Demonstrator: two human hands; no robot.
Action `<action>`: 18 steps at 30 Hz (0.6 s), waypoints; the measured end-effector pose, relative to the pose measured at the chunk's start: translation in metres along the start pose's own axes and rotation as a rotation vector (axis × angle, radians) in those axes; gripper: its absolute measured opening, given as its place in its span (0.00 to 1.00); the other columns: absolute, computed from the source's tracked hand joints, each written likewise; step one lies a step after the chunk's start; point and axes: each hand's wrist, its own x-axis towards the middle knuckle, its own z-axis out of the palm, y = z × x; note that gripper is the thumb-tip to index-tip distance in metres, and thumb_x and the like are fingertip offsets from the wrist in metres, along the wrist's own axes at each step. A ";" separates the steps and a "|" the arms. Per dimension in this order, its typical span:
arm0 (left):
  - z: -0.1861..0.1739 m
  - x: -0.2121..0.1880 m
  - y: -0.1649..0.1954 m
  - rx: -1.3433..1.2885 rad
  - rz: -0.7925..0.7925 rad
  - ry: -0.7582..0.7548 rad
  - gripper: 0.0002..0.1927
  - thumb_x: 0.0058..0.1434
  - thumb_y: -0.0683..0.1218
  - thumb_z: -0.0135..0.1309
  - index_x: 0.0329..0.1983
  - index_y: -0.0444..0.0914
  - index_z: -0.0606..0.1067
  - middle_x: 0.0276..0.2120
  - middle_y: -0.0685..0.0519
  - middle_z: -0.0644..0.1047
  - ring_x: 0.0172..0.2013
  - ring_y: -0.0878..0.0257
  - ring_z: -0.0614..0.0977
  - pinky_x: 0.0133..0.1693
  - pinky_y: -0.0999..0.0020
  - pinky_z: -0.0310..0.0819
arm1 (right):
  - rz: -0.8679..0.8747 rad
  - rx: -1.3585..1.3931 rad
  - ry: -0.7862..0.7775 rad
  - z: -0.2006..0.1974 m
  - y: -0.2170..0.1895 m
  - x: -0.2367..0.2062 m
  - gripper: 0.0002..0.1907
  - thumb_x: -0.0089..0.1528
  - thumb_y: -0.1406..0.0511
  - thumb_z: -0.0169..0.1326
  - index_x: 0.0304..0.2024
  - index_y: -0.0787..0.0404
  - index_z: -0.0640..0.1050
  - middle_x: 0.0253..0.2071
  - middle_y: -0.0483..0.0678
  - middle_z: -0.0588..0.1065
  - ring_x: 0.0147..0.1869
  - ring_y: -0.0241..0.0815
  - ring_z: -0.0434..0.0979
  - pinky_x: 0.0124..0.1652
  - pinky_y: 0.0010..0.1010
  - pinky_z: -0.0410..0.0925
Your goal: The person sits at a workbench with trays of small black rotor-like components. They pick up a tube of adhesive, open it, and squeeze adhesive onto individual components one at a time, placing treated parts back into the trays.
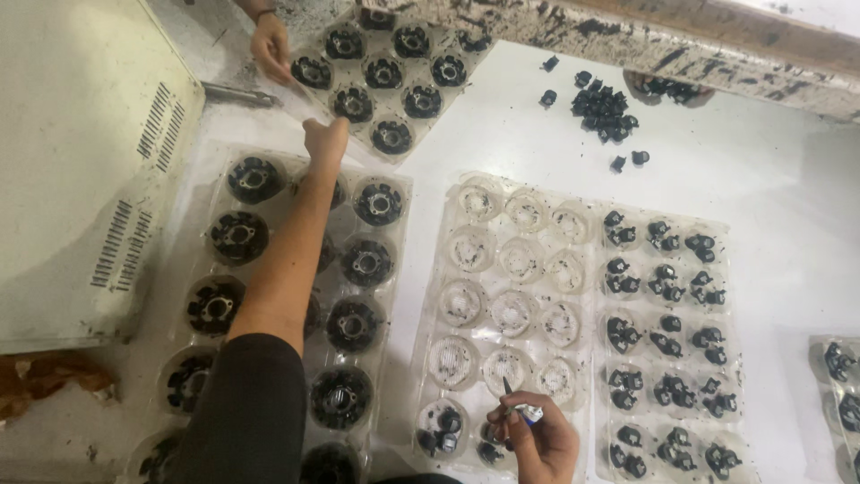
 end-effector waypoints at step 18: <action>0.060 0.057 0.055 -0.472 -0.245 -0.323 0.19 0.53 0.36 0.56 0.47 0.35 0.66 0.41 0.45 0.76 0.38 0.52 0.85 0.32 0.59 0.89 | 0.037 -0.056 0.181 -0.030 0.038 0.037 0.10 0.63 0.75 0.53 0.46 0.73 0.79 0.31 0.63 0.82 0.31 0.43 0.80 0.37 0.34 0.75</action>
